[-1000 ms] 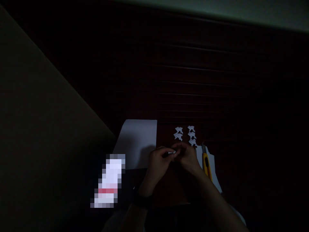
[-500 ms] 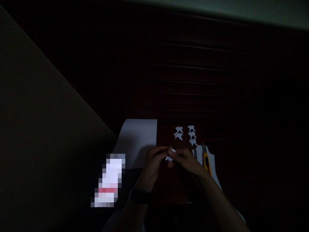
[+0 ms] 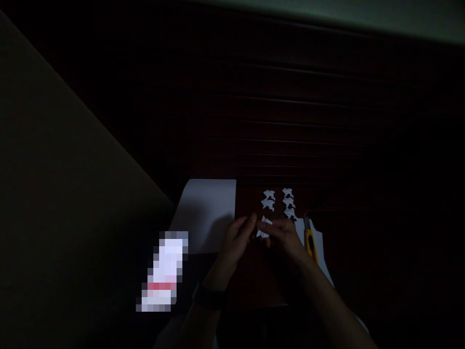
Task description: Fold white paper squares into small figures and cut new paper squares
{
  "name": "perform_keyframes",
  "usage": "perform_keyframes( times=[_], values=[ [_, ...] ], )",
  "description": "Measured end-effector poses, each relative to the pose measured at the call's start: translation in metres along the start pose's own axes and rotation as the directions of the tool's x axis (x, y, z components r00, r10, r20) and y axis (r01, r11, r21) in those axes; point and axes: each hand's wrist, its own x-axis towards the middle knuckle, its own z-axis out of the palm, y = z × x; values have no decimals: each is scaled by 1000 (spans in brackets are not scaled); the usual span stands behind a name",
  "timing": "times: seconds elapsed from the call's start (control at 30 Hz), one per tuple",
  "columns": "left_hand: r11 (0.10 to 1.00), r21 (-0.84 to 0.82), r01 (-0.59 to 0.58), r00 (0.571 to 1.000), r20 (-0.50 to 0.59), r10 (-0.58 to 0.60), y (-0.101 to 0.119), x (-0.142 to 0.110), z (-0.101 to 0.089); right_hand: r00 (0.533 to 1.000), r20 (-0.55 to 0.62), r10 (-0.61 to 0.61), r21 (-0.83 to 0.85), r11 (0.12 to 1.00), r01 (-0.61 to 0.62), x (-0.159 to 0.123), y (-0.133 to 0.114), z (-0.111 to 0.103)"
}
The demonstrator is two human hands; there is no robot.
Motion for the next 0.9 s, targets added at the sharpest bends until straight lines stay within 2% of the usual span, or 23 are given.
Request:
perform_keyframes(
  times=[0.1, 0.3, 0.5, 0.6, 0.73, 0.83, 0.9],
  values=[
    [999, 39, 17, 1000, -2, -17, -1, -1, 3, 1000, 21, 17, 8, 1000, -17, -1, 0, 3],
    [997, -18, 75, 997, 22, -75, -3, -4, 6, 998, 57, -2, 96, 995, -4, -1, -2, 12],
    [986, 148, -79, 997, 17, 77, -8, -2, 5, 1000, 11, -15, 47, 999, 14, -2, 0, 13],
    [969, 202, -143, 990, 33, 139, -7, -2, 5, 999, 35, 1, 36, 999, -2, -3, -1, 11],
    [977, 173, -127, 992, 48, 120, -4, -5, 5, 996, 88, 17, 52, 998, -22, -4, -3, 9],
    [991, 113, -77, 996, 51, 72, -4, -6, 5, 997, 71, 17, 103, 994, -24, -4, -3, 11],
    [990, 110, -84, 996, 45, 80, -5, -5, 5, 998, 61, 5, 123, 992, -13, -3, -2, 13]
  ],
)
